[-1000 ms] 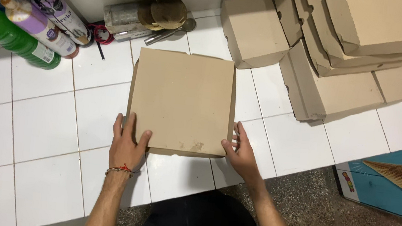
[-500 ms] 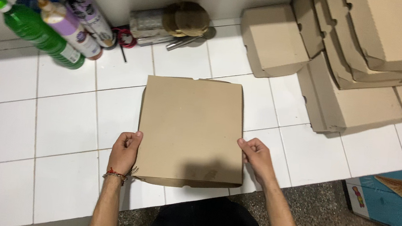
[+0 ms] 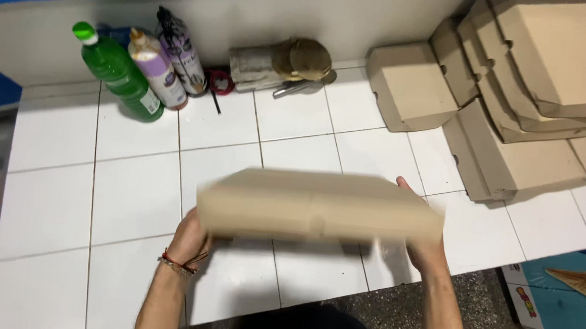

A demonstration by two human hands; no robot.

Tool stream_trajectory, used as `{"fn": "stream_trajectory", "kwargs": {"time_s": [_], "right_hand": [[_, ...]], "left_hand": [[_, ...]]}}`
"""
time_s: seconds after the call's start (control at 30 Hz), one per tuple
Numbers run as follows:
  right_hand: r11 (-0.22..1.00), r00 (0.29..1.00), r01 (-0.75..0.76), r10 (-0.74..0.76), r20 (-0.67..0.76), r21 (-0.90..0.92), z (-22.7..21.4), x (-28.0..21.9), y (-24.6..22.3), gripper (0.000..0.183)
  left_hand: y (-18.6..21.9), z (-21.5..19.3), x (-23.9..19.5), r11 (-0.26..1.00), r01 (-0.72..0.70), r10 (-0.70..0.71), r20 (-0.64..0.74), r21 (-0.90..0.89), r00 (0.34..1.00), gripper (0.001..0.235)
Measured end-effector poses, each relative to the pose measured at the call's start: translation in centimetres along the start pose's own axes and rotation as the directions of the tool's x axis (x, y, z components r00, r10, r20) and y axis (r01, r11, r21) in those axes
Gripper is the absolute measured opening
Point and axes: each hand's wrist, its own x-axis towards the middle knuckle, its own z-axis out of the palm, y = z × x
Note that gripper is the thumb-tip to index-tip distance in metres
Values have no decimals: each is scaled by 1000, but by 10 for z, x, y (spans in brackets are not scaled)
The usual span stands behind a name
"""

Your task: The person assembles flat cardboard boxes by folding the side flaps and interlocking the tabs. They repeatedly pick up flat pieces, fold them into box shapes, and stack the finished boxes on the counter.

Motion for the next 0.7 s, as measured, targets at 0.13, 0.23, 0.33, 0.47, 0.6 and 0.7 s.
{"fn": "stream_trajectory", "kwargs": {"time_s": [0.13,0.23,0.33,0.47,0.6,0.7], "right_hand": [[975,994,94,-103,34,201,-7,-17,0,49],[938,994,-52,82,-73,342,-8,-45,-11,41],[867,954,-220,288,-88,447,-20,-72,-41,54],[807,954,-279,296,52,520,-54,-101,-44,47],[782,964,-214,266,-3,585,-96,-109,-39,37],[773,983,-127,180,-23,622,-131,-100,-47,58]], "left_hand": [[12,4,-6,986,101,-87,111,-131,990,50],[34,26,-32,997,79,-74,175,-24,982,56],[42,45,-36,998,46,-52,218,34,975,66],[62,76,-46,992,30,-63,286,119,956,69],[51,106,-27,970,-112,17,397,218,918,71],[56,139,-35,997,-33,-9,500,75,866,70]]}}
